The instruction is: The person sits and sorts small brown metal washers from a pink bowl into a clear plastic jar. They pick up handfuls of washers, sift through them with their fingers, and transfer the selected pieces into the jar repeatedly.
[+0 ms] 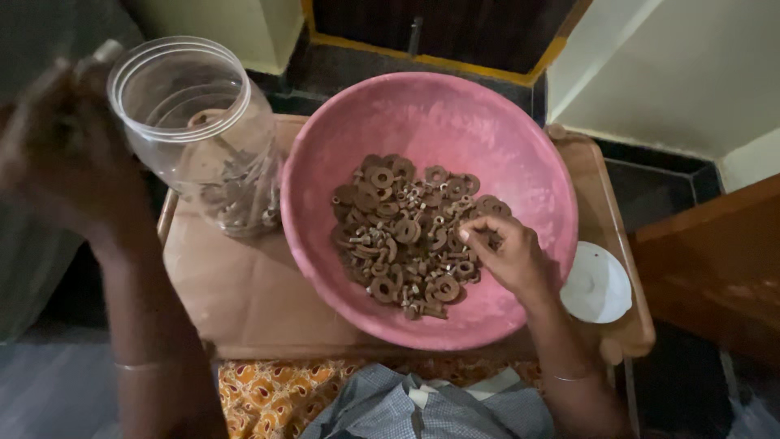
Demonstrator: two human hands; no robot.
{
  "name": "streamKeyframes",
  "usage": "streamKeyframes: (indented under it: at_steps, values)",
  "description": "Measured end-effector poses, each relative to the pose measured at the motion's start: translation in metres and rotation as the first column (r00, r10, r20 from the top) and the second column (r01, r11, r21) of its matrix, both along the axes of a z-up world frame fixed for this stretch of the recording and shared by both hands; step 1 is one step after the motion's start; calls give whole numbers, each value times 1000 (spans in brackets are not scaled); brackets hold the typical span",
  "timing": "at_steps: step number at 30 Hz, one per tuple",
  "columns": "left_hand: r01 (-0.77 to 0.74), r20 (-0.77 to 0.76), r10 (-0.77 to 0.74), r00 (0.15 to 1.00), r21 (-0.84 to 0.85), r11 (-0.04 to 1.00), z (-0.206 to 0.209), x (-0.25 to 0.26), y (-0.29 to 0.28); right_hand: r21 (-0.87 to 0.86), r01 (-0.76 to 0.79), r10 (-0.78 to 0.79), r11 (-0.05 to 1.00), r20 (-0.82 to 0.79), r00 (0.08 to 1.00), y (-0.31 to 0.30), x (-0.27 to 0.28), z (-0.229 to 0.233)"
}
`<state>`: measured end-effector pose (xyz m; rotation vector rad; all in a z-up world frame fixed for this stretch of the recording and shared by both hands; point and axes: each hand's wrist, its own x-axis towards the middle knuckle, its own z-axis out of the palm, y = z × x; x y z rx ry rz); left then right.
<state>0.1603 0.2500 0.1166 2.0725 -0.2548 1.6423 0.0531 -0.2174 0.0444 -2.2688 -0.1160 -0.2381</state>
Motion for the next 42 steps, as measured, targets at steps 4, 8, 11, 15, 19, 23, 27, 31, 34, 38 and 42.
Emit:
streamKeyframes:
  at_steps: [4, 8, 11, 15, 19, 23, 27, 31, 34, 38, 42]
  values:
    - [-324, -46, 353, 935, 296, 898, -2, 22, 8, 20, 38, -36, 999, -71, 997, -2, 3, -5]
    - [-2, -156, -11, 988, -84, 996, -3, -4, -19, 51, 11, -5, 999, -130, 991, -5, 4, -5]
    - [77, -133, -122, 984, -305, 949, -32, -47, -48, -70, 84, -100, 994, -270, 958, -3, 3, 2]
    - [-35, -376, -436, 818, -788, 615, -104, -95, -89, -107, 79, -106, 991, -275, 956, -1, 0, 7]
    - [-63, -358, -595, 720, -887, 457, -161, -123, -126, -83, 9, -31, 997, -274, 961, -4, 0, 1]
    - [93, -238, -657, 715, -899, 427, -178, -134, -151, -19, -171, 161, 985, -247, 956, -5, -1, -8]
    - [173, -191, -640, 744, -870, 461, -183, -131, -158, -204, -204, 91, 958, -458, 885, 0, -1, -5]
    - [150, -235, -617, 751, -849, 506, -183, -133, -159, -298, -242, 97, 923, -430, 898, 4, -3, 1]
    - [152, -230, -618, 752, -851, 502, -183, -134, -159, -310, -285, 180, 907, -325, 929, 6, -3, -2]
    - [192, -163, -624, 764, -866, 462, -182, -131, -163, -356, -330, 232, 874, -290, 928, 6, -2, -7]
    - [197, -188, -597, 780, -832, 519, -177, -131, -162, -420, -338, 237, 842, -274, 932, 6, -2, -9]
